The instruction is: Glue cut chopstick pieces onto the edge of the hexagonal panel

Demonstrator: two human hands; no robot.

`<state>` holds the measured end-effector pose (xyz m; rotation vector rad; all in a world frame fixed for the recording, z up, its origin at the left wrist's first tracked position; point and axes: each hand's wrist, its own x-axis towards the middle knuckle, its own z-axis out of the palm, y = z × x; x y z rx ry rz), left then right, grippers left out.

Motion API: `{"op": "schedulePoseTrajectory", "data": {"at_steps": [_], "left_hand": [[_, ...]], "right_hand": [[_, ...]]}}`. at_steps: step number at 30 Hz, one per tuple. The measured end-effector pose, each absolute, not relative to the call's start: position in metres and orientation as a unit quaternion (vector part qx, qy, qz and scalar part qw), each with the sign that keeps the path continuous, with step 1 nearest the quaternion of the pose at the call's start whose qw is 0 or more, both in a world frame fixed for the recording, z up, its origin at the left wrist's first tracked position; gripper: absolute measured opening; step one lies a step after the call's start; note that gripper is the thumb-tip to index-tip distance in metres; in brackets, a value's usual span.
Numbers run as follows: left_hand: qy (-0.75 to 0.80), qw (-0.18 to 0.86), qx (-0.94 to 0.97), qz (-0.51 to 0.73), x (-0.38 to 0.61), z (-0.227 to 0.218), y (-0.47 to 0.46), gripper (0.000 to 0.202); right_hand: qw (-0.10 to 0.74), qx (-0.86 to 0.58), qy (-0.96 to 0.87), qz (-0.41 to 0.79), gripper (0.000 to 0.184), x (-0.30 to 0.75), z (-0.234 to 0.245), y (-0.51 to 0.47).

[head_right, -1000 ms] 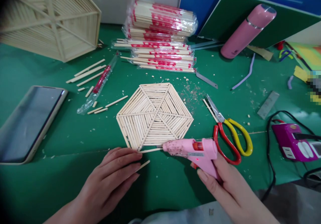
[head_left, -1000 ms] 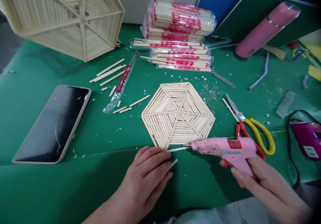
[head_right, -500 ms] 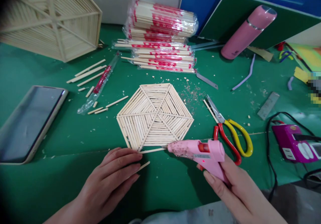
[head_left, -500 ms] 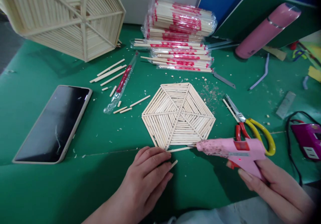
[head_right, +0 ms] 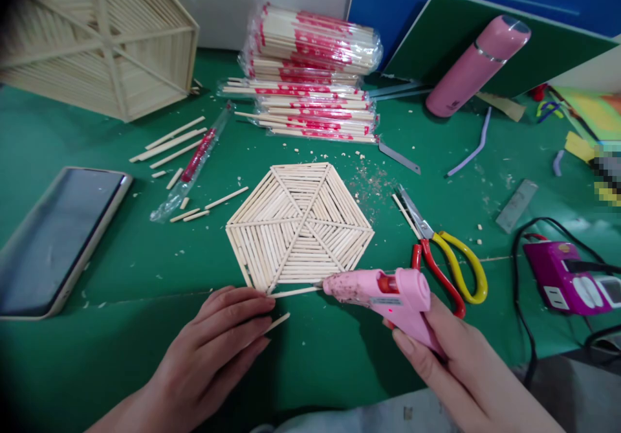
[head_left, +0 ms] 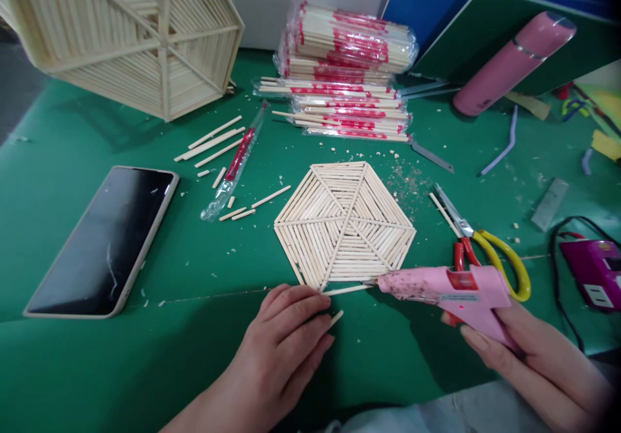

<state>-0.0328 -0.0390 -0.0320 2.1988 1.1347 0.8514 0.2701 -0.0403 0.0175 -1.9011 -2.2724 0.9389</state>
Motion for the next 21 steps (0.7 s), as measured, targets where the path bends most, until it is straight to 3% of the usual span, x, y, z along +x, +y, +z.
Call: {"op": "schedulePoseTrajectory", "data": {"at_steps": [7, 21], "left_hand": [[0.423, 0.259, 0.811, 0.31, -0.034, -0.032, -0.041, 0.026], [0.422, 0.259, 0.816, 0.3, -0.035, -0.033, -0.042, 0.026]], "right_hand": [[0.006, -0.589, -0.708, 0.389, 0.025, 0.257, 0.025, -0.018], [0.0, -0.596, -0.681, 0.425, 0.031, 0.262, 0.033, 0.005]]}}
